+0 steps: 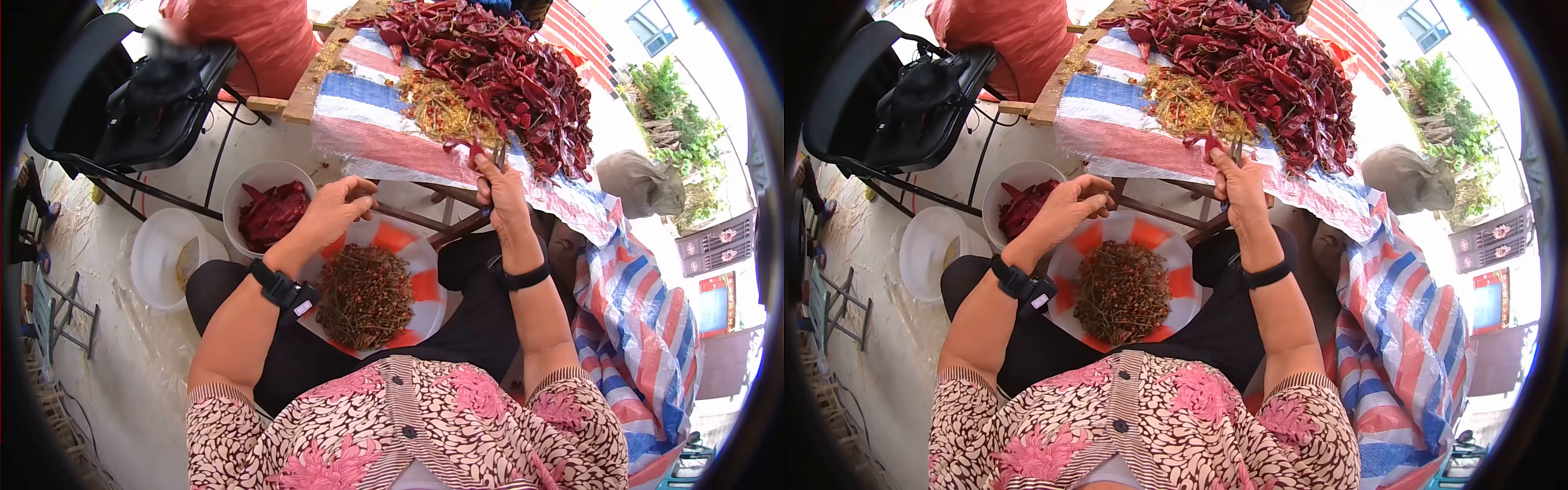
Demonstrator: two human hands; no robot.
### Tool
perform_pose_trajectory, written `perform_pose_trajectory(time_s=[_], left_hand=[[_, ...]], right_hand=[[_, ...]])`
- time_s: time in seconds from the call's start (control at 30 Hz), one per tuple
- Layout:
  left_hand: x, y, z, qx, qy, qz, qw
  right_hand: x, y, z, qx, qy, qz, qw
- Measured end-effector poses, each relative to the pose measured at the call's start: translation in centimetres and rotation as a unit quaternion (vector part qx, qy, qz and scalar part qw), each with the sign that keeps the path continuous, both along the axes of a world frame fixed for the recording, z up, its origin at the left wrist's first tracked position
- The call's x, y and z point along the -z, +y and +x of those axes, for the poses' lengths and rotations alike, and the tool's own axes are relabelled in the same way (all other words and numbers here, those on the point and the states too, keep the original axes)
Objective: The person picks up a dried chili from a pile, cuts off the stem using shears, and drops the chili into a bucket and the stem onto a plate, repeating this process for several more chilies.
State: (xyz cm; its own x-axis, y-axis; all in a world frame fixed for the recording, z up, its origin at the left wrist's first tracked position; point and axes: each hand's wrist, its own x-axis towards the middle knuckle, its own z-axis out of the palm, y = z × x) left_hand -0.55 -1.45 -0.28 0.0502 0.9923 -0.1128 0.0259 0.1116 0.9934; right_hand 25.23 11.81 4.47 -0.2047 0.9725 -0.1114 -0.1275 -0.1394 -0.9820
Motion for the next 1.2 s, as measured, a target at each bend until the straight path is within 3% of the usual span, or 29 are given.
perform_pose_trajectory(time_s=[0.2, 0.4, 0.47, 0.53, 0.57, 0.6, 0.63, 0.7, 0.77, 0.8, 0.9, 0.93, 1.03, 1.1, 1.2], left_hand=[[-0.2, -0.1, 2.1, 0.04, -0.091, -0.013, 0.995], [-0.2, 0.4, 1.6, -0.025, -0.094, 0.024, 0.995], [0.0, 0.5, 1.2, -0.064, -0.116, 0.015, 0.991], [-0.2, 0.4, -0.1, -0.088, -0.006, 0.012, 0.996], [-0.1, 0.4, -1.2, -0.1, 0.05, 0.009, 0.994], [1.2, 0.6, -2.5, -0.119, 0.144, 0.042, 0.982], [1.3, 0.1, -3.5, -0.152, 0.252, 0.07, 0.953], [1.2, -1.0, -4.8, -0.211, 0.457, 0.123, 0.855], [1.2, -1.8, -6.0, -0.247, 0.492, 0.066, 0.832], [1.1, -2.0, -6.3, -0.266, 0.507, 0.036, 0.819], [1.2, -2.4, -6.1, -0.289, 0.491, 0.033, 0.821], [1.0, -2.2, -6.0, -0.262, 0.443, 0.043, 0.856], [-1.3, -2.0, -4.0, -0.12, 0.16, 0.044, 0.979], [-2.3, -1.9, -2.4, -0.071, 0.089, 0.085, 0.99], [-1.9, -1.4, -0.4, -0.038, -0.01, 0.141, 0.989]], right_hand=[[0.9, -5.3, -3.5, -0.081, -0.012, -0.04, 0.996], [2.2, -8.4, -5.6, -0.207, -0.087, 0.001, 0.974], [1.4, -8.1, -5.6, -0.203, -0.129, 0.006, 0.97], [1.4, -6.5, -4.9, -0.178, -0.173, 0.029, 0.968], [2.7, -4.5, -4.1, -0.12, -0.235, 0.155, 0.952], [1.8, -3.2, -3.5, -0.081, -0.281, 0.213, 0.932], [1.8, -1.4, -3.0, 0.0, -0.381, 0.287, 0.879], [1.6, 1.2, -1.8, 0.059, -0.464, 0.327, 0.821], [2.3, 3.3, -1.4, 0.093, -0.53, 0.358, 0.763], [1.8, 3.4, -1.7, 0.082, -0.558, 0.316, 0.763], [1.7, 4.2, -2.1, 0.077, -0.561, 0.273, 0.778], [1.4, 3.6, -2.1, 0.081, -0.541, 0.275, 0.791], [1.3, 0.6, -3.1, -0.057, -0.251, 0.166, 0.952], [0.5, -3.6, -4.7, -0.11, -0.125, 0.077, 0.983], [0.9, -7.8, -6.2, -0.171, -0.047, 0.006, 0.984]])
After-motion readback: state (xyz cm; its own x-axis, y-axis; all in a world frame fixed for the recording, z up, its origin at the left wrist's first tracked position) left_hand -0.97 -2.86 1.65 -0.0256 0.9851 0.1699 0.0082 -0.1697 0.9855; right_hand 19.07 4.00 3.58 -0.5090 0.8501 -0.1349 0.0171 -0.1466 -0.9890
